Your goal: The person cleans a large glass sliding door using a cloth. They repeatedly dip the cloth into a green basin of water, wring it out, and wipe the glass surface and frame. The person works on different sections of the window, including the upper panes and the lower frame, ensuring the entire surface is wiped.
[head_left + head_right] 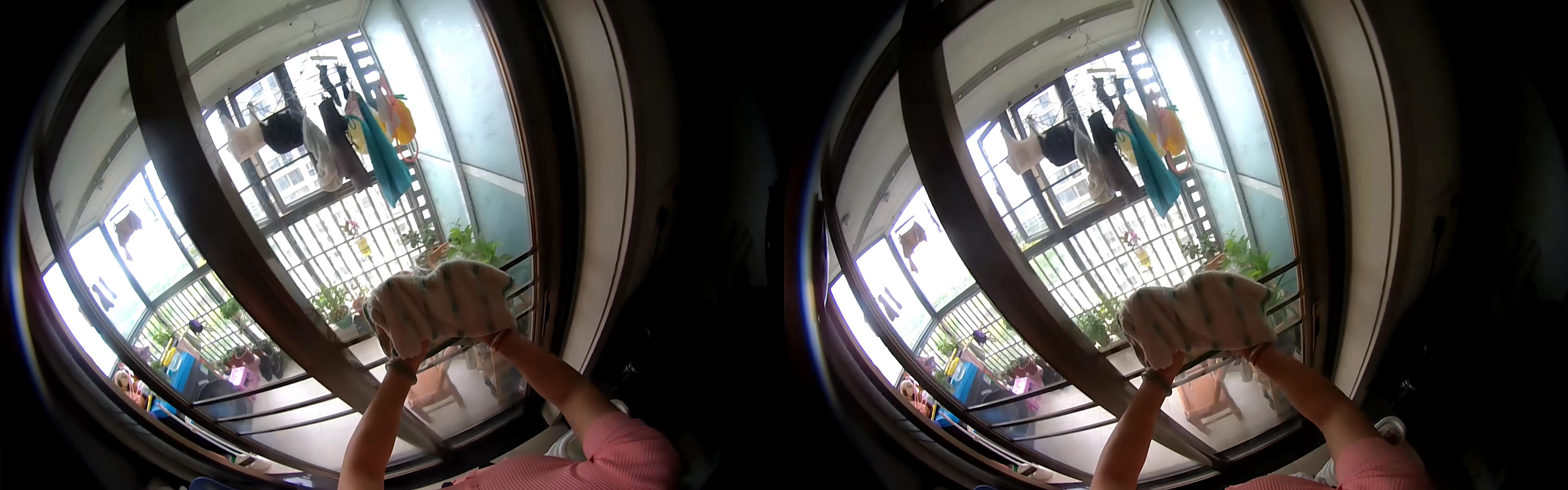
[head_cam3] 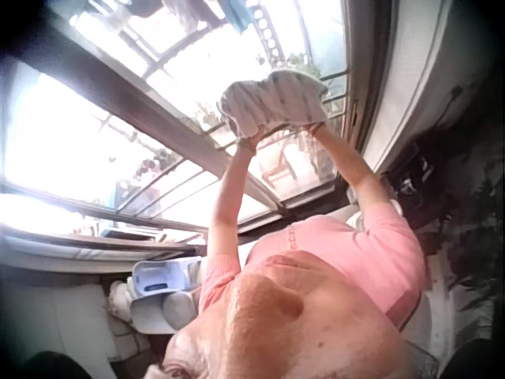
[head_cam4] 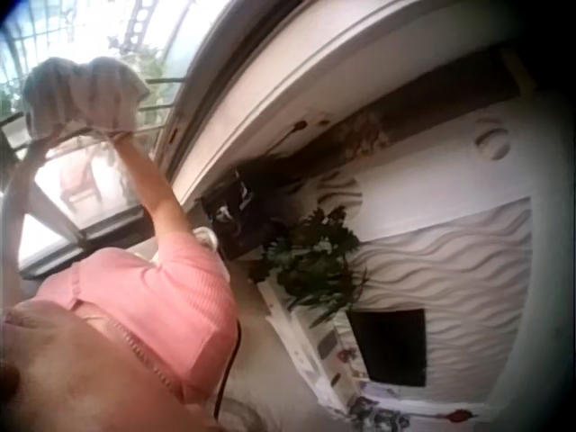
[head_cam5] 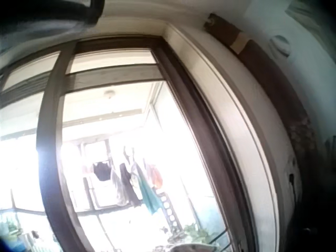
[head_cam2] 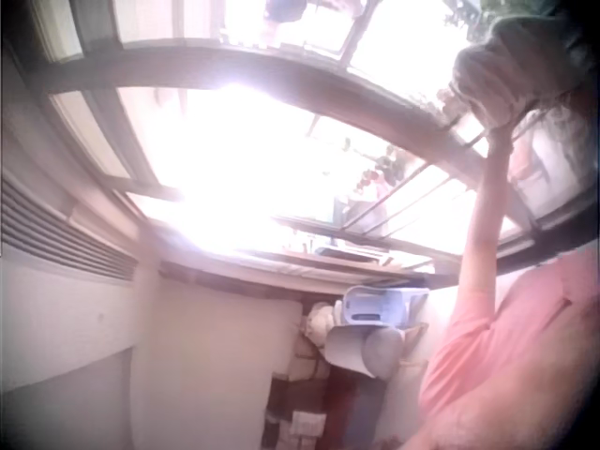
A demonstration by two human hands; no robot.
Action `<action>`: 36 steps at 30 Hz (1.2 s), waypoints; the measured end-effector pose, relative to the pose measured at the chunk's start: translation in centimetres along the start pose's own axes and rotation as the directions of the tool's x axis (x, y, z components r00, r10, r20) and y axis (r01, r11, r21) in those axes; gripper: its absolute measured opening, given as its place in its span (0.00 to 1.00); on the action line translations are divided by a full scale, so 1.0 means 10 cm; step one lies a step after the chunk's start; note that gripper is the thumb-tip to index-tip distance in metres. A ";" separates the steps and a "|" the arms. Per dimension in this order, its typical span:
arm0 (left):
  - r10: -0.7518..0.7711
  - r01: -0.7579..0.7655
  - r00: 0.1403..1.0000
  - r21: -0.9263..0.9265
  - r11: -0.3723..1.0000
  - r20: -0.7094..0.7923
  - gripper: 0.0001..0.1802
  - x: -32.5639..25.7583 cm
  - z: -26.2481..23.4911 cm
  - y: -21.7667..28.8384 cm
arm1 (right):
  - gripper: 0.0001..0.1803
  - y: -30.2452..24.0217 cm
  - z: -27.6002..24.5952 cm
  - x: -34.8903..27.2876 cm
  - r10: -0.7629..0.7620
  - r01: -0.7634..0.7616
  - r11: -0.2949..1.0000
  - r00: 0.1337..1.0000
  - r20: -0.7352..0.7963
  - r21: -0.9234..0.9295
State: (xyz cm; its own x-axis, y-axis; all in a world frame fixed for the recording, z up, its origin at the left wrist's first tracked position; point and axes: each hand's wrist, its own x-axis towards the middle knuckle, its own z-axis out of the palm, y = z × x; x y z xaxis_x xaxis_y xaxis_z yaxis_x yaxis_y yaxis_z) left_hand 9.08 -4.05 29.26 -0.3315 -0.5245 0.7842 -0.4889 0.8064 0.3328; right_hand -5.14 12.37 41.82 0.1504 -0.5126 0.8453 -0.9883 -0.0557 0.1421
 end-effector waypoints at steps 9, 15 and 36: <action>0.122 -0.114 0.992 -0.205 0.972 0.027 0.30 0.63 -0.04 0.24 | 0.23 0.21 -0.31 0.43 0.008 -0.014 0.981 0.999 -0.032 -0.191; 0.256 -0.288 0.956 -0.307 0.907 -0.142 0.35 1.52 -0.41 0.73 | 0.20 0.68 -0.12 0.69 -0.123 0.069 0.963 0.973 -0.197 -0.262; 0.812 0.272 0.575 0.960 -0.073 -0.101 0.21 4.73 -1.92 2.81 | 0.22 2.26 -1.33 3.38 -0.039 0.109 0.986 0.891 -0.452 0.130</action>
State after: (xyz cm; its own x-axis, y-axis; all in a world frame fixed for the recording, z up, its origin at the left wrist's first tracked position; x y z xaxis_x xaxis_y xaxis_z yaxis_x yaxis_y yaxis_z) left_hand -4.81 -0.94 85.72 -0.5057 0.3812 0.7739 -0.8289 -0.4633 -0.3135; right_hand -22.08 5.18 80.40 0.1842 -0.0678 0.9806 -0.9610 -0.2217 0.1652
